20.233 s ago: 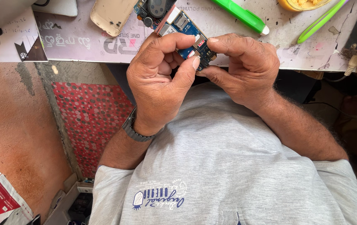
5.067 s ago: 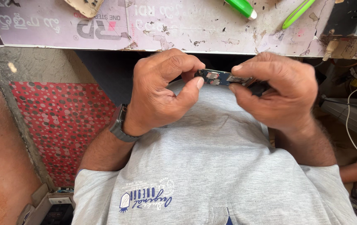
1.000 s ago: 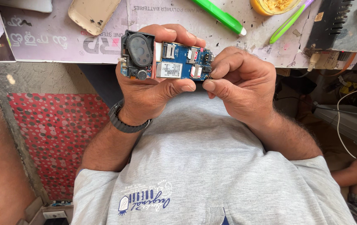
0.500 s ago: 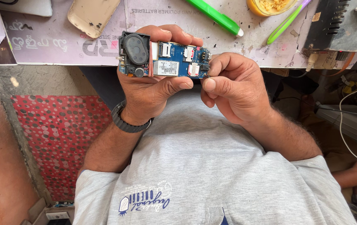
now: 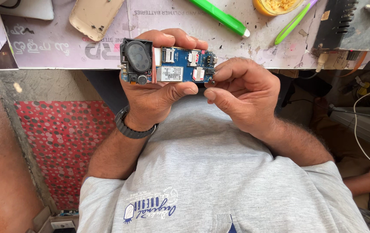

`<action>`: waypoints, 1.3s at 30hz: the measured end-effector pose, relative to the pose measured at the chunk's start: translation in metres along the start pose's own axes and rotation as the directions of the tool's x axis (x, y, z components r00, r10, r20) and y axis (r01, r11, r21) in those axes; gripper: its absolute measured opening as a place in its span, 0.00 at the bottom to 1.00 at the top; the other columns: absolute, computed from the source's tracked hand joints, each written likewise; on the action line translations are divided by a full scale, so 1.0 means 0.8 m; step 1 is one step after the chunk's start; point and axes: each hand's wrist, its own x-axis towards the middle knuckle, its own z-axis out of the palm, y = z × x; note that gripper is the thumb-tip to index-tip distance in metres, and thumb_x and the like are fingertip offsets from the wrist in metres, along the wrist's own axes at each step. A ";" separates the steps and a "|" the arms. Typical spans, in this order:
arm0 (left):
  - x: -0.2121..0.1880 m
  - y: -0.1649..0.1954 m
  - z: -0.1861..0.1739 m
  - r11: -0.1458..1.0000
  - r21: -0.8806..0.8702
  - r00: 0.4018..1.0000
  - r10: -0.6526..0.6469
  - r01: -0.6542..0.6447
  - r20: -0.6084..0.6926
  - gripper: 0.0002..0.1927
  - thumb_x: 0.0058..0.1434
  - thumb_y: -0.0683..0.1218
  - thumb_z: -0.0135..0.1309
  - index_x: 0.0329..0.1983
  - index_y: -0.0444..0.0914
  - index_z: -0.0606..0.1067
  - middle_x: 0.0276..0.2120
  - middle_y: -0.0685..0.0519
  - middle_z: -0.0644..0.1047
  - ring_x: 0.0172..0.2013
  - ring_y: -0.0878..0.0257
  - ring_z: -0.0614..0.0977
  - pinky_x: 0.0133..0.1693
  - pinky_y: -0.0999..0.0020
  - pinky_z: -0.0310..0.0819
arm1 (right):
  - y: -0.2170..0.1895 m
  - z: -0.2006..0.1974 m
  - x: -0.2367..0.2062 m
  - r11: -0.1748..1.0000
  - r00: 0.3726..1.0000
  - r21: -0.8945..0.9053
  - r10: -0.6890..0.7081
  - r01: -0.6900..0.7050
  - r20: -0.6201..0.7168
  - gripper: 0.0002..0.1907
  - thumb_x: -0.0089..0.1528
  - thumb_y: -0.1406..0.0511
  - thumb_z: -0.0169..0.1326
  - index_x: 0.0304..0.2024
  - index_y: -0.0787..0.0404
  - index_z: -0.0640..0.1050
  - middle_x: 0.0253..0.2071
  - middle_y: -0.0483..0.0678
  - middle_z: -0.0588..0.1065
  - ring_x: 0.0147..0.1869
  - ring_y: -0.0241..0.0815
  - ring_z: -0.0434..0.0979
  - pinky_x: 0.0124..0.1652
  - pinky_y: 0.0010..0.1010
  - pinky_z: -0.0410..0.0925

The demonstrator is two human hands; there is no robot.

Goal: The person uses a soldering iron and a green plastic tool to work on a small circuit board. They heat and scrape specific areas on the board, then inspect it closely before continuing to solder different points.

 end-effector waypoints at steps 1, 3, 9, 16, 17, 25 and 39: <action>-0.001 0.000 0.001 1.000 -0.006 1.000 0.002 -0.002 -0.004 0.31 0.62 0.37 0.70 0.65 0.41 0.68 0.57 0.45 0.76 0.58 0.54 0.79 0.60 0.57 0.80 | -0.001 0.000 -0.001 0.998 1.000 -0.056 -0.016 0.016 0.001 0.09 0.69 0.73 0.61 0.48 0.71 0.74 0.44 0.54 0.78 0.42 0.33 0.83 0.40 0.23 0.80; -0.002 0.001 0.002 1.000 -0.006 1.000 0.001 -0.001 -0.009 0.31 0.63 0.37 0.70 0.65 0.41 0.68 0.57 0.45 0.76 0.58 0.54 0.79 0.60 0.57 0.80 | -0.002 -0.001 -0.003 0.994 1.000 -0.105 -0.025 0.024 -0.005 0.07 0.70 0.73 0.61 0.46 0.71 0.76 0.41 0.54 0.78 0.40 0.34 0.82 0.39 0.22 0.79; -0.003 0.003 0.002 1.000 0.026 1.000 0.013 -0.013 0.010 0.31 0.64 0.37 0.69 0.66 0.42 0.68 0.57 0.45 0.76 0.58 0.54 0.79 0.60 0.58 0.80 | -0.001 -0.003 -0.002 0.995 0.999 -0.100 -0.016 0.012 -0.030 0.06 0.71 0.72 0.59 0.46 0.71 0.76 0.40 0.55 0.79 0.38 0.33 0.82 0.37 0.22 0.79; -0.001 0.001 0.000 0.999 0.043 1.000 0.012 -0.013 0.013 0.30 0.64 0.38 0.69 0.66 0.41 0.68 0.56 0.44 0.76 0.58 0.54 0.79 0.59 0.59 0.81 | 0.001 -0.004 -0.003 0.998 1.000 -0.070 -0.007 0.005 -0.030 0.05 0.71 0.72 0.58 0.45 0.71 0.76 0.40 0.55 0.79 0.38 0.33 0.82 0.37 0.23 0.79; -0.001 0.001 0.000 0.999 0.045 1.000 0.010 -0.010 0.012 0.30 0.64 0.38 0.69 0.66 0.41 0.68 0.56 0.44 0.76 0.58 0.54 0.79 0.59 0.59 0.81 | 0.001 -0.004 -0.003 0.998 1.000 -0.063 0.000 -0.002 -0.031 0.05 0.71 0.72 0.58 0.45 0.71 0.77 0.40 0.55 0.79 0.38 0.33 0.82 0.37 0.23 0.79; 0.001 0.000 -0.003 0.987 0.143 0.996 0.059 -0.068 0.066 0.33 0.65 0.39 0.68 0.71 0.43 0.67 0.57 0.45 0.76 0.58 0.56 0.79 0.61 0.59 0.80 | 0.002 -0.006 -0.001 0.998 1.000 -0.058 -0.013 0.011 -0.027 0.05 0.71 0.72 0.58 0.46 0.71 0.77 0.39 0.55 0.80 0.37 0.33 0.82 0.36 0.23 0.79; 0.000 0.001 -0.002 0.977 0.202 0.996 0.055 -0.068 0.067 0.34 0.65 0.37 0.69 0.70 0.42 0.66 0.57 0.43 0.76 0.58 0.56 0.79 0.61 0.59 0.80 | 0.001 -0.008 -0.001 0.990 0.999 -0.142 -0.021 0.017 -0.032 0.04 0.71 0.73 0.58 0.44 0.71 0.77 0.36 0.54 0.79 0.35 0.33 0.81 0.34 0.22 0.78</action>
